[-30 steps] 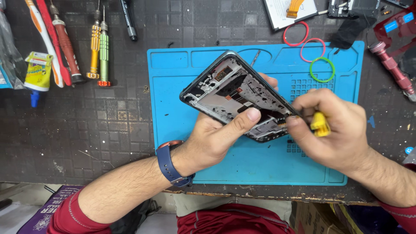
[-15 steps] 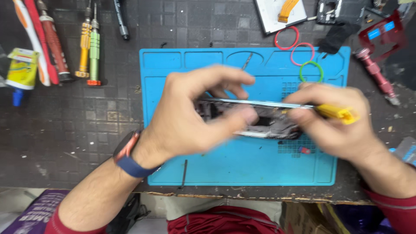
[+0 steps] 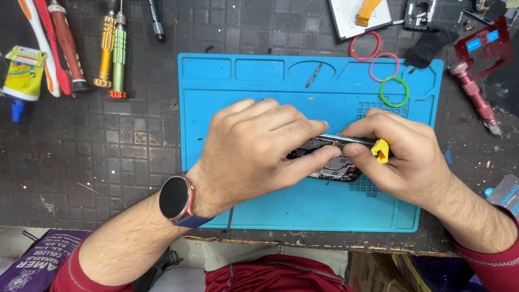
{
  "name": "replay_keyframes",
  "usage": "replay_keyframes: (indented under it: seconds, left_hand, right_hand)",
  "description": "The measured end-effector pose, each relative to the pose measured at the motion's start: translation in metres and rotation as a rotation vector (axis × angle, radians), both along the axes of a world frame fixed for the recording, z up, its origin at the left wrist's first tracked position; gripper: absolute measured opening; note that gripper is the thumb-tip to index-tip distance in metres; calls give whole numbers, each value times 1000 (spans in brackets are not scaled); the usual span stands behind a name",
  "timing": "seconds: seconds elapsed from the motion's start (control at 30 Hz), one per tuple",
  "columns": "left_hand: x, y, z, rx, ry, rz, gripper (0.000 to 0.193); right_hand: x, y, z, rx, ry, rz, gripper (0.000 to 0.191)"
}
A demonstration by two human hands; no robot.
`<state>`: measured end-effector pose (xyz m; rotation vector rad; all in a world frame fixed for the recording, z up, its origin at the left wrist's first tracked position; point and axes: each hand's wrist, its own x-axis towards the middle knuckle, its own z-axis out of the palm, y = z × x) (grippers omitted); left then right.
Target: The person removes old adhesive residue from the inside of a disassembled smartphone frame. They first pick at the residue with tweezers, then use a yellow pry tool to scrape the adhesive off the frame edges, holding the phone in one hand while working around its perimeter.
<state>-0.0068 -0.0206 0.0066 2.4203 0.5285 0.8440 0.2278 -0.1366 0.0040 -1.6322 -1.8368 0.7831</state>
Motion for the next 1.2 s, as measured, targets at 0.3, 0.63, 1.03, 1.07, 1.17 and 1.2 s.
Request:
replay_keyframes:
  seconds: [0.3, 0.63, 1.03, 1.07, 1.17, 1.2]
  left_hand:
    - [-1, 1, -1, -79, 2, -8, 19]
    - [6, 1, -4, -407, 123, -50, 16]
    - [7, 5, -2, -518, 126, -26, 15]
    - [6, 4, -2, -513, 141, -25, 14]
    - [5, 4, -3, -495, 135, -43, 16]
    - [4, 4, -3, -487, 126, -52, 18]
  right_hand:
    - [-2, -2, 1, -36, 3, -93, 20]
    - [-3, -1, -12, 576, 191, -212, 43]
    - [-7, -8, 10, 432, 166, 11, 28]
    - [-7, -8, 9, 433, 131, 0, 27]
    - [-8, -11, 9, 408, 80, -23, 26]
    - [-7, -12, 9, 401, 65, -31, 26]
